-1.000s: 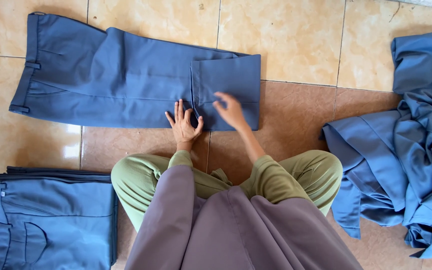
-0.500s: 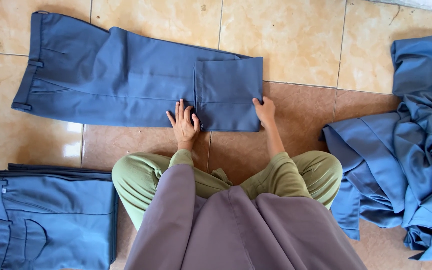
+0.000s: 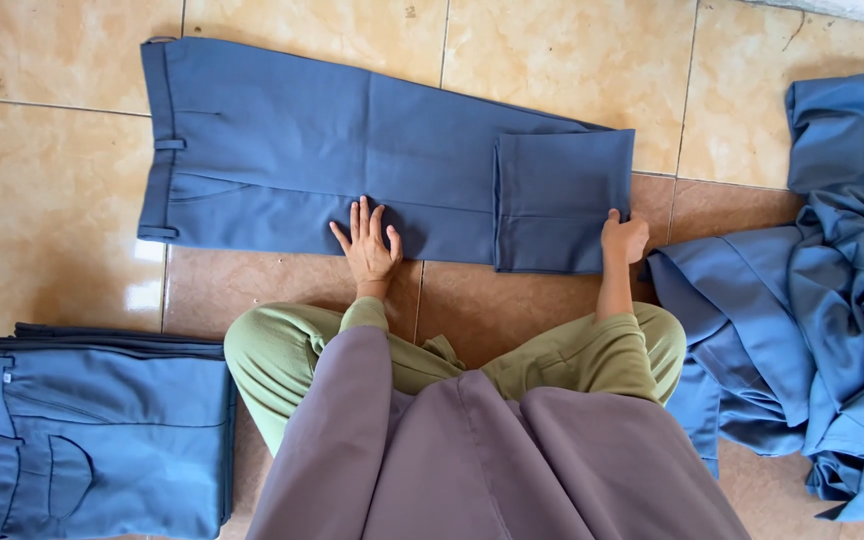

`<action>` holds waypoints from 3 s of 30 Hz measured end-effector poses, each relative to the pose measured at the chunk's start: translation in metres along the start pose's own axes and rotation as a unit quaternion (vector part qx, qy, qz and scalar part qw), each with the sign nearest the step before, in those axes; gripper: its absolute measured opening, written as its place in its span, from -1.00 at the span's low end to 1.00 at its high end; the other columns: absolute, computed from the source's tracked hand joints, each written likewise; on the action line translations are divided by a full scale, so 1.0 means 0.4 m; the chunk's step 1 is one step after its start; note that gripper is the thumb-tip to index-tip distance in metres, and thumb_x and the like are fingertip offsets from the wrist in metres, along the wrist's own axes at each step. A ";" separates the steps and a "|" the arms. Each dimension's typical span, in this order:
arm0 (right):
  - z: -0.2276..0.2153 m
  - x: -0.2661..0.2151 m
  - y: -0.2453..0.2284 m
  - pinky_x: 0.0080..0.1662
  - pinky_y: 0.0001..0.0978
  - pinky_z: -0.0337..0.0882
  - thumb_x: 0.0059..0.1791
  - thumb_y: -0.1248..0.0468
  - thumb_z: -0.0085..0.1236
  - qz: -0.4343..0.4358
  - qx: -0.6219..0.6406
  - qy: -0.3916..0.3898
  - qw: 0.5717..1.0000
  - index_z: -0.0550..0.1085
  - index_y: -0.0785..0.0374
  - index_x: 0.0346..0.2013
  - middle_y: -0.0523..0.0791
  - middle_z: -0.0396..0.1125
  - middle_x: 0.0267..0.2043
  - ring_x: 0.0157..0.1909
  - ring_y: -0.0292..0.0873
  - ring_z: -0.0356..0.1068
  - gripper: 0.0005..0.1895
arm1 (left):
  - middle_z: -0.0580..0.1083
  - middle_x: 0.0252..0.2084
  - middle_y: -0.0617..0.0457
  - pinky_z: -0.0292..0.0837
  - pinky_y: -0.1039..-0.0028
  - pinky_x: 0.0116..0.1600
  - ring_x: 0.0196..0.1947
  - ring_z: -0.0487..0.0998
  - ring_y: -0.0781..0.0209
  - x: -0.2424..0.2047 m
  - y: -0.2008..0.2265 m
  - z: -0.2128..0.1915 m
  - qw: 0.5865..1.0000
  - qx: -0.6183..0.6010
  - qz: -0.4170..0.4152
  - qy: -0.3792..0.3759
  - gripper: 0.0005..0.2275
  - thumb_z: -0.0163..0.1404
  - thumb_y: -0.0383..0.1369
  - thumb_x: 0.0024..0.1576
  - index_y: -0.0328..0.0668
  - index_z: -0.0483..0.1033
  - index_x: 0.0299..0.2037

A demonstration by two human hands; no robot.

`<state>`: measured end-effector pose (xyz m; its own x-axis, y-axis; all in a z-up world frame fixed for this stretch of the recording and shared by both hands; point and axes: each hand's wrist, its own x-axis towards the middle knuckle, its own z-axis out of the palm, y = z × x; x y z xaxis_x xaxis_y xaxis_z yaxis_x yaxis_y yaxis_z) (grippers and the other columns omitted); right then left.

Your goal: Folding blue trousers into neat rectangles on the floor and stacking them.

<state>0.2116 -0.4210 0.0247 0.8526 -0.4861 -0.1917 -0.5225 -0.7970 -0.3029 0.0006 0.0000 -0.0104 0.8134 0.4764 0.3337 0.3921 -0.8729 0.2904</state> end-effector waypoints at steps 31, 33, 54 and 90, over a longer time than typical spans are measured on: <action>0.097 -0.396 -0.427 -0.29 0.18 0.49 -0.17 0.22 0.05 -0.373 0.144 -0.051 0.915 0.49 0.34 -0.11 0.23 0.41 -0.31 -0.24 0.38 0.46 -0.62 | 0.22 0.48 0.05 -0.27 -0.22 0.48 0.50 0.14 0.13 0.007 0.009 -0.029 0.998 -0.020 -0.022 -0.053 -0.52 -0.25 0.01 0.17 0.15 0.36 0.26; 0.143 -0.450 -0.496 -0.24 0.16 0.52 -0.16 0.20 0.10 -0.404 0.145 -0.046 0.902 0.51 0.24 -0.14 0.16 0.45 -0.31 -0.23 0.32 0.49 -0.66 | 0.22 0.48 0.05 -0.27 -0.22 0.48 0.50 0.14 0.14 0.011 0.010 -0.038 0.998 -0.027 -0.025 -0.060 -0.52 -0.25 0.02 0.17 0.15 0.37 0.27; 0.295 -0.586 -0.515 0.08 -0.03 0.52 0.11 0.16 -0.06 -0.459 0.168 -0.352 0.799 0.22 0.07 0.42 0.16 0.29 0.27 0.11 0.26 0.43 -0.45 | 0.26 0.45 -0.07 -0.06 -0.20 0.43 0.45 0.24 0.03 0.019 0.008 -0.012 0.999 -0.018 -0.023 0.031 -0.45 -0.01 -0.17 0.04 0.18 0.41 0.33; 0.346 -0.643 -0.428 0.47 0.25 -0.34 0.14 0.08 -0.33 -0.667 -0.083 -0.116 0.731 -0.01 0.02 0.55 -0.03 -0.25 0.63 0.63 -0.02 -0.29 -0.35 | -0.06 0.60 0.06 -0.33 -0.23 0.50 0.58 -0.13 0.08 0.024 0.014 -0.042 0.981 0.059 -0.043 -0.181 -0.46 -0.38 -0.05 0.32 0.33 -0.09 0.55</action>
<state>0.0809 -0.1101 -0.0034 0.5686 0.8225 0.0107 0.7978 -0.5482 -0.2509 0.0033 0.0013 0.0096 0.8661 0.4987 -0.0334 0.4954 -0.8476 0.1902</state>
